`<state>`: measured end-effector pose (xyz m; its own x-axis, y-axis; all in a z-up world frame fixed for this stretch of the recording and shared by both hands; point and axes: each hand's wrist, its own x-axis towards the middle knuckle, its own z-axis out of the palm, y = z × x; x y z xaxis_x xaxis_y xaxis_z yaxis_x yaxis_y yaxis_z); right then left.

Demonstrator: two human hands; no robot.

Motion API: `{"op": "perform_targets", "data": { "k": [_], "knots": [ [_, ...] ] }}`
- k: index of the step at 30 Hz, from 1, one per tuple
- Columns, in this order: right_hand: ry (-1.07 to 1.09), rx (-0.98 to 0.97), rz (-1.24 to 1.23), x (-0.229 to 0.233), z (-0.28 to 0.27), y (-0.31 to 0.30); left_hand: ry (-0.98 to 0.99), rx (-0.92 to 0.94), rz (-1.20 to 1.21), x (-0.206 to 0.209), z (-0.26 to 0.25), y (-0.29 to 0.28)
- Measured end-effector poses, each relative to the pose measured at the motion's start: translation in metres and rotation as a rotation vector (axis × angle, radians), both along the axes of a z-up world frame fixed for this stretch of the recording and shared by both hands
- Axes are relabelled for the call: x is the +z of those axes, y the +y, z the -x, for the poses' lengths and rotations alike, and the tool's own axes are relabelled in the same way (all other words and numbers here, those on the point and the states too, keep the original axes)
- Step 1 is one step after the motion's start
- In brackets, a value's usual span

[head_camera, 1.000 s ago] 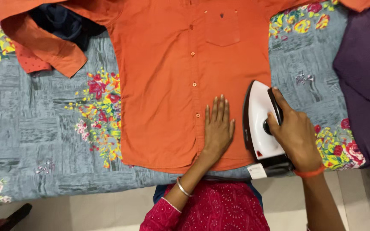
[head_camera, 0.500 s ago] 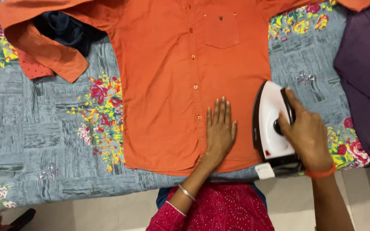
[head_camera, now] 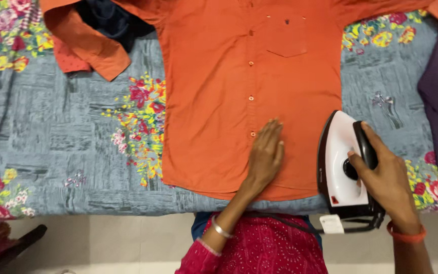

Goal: The person irons an orange long-sleeved shirt laid out on a floral bedsheet. They smooth the fabric with their hands, then use a white and black electric iron to press the front body, collar, and sleeves. The person adjusts the shirt's position and folds the sleeves before continuing to iron.

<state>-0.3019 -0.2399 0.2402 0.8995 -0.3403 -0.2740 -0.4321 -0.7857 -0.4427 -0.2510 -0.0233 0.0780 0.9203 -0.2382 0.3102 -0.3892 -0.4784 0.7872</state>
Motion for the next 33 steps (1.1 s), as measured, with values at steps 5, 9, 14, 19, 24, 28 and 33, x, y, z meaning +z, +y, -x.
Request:
{"op": "perform_targets", "data": {
  "k": [5,9,14,19,24,28,33],
  "knots": [
    [-0.379,0.212,-0.304,-0.002,-0.004,0.041,-0.058,0.372,-0.200,0.005,-0.012,0.104],
    [-0.394,0.291,-0.543,-0.010,-0.026,0.096,-0.172,0.305,-0.418,-0.012,-0.060,0.199],
    [-0.355,0.311,-0.399,-0.019,-0.080,0.163,-0.114,0.550,-0.444,-0.034,-0.130,0.255],
    [-0.310,0.285,-0.273,-0.024,-0.124,0.220,-0.069,0.695,-0.464,-0.047,-0.164,0.251],
    [-0.284,0.345,-0.205,-0.023,-0.146,0.227,-0.176,0.730,-0.510,-0.051,-0.161,0.246],
    [-0.661,0.656,-0.173,-0.020,-0.126,0.226,-0.152,0.728,-0.571,-0.044,-0.159,0.248],
    [-0.280,0.388,-0.319,-0.028,-0.138,0.228,-0.127,0.754,-0.585,-0.044,-0.158,0.241]
  ]
}}
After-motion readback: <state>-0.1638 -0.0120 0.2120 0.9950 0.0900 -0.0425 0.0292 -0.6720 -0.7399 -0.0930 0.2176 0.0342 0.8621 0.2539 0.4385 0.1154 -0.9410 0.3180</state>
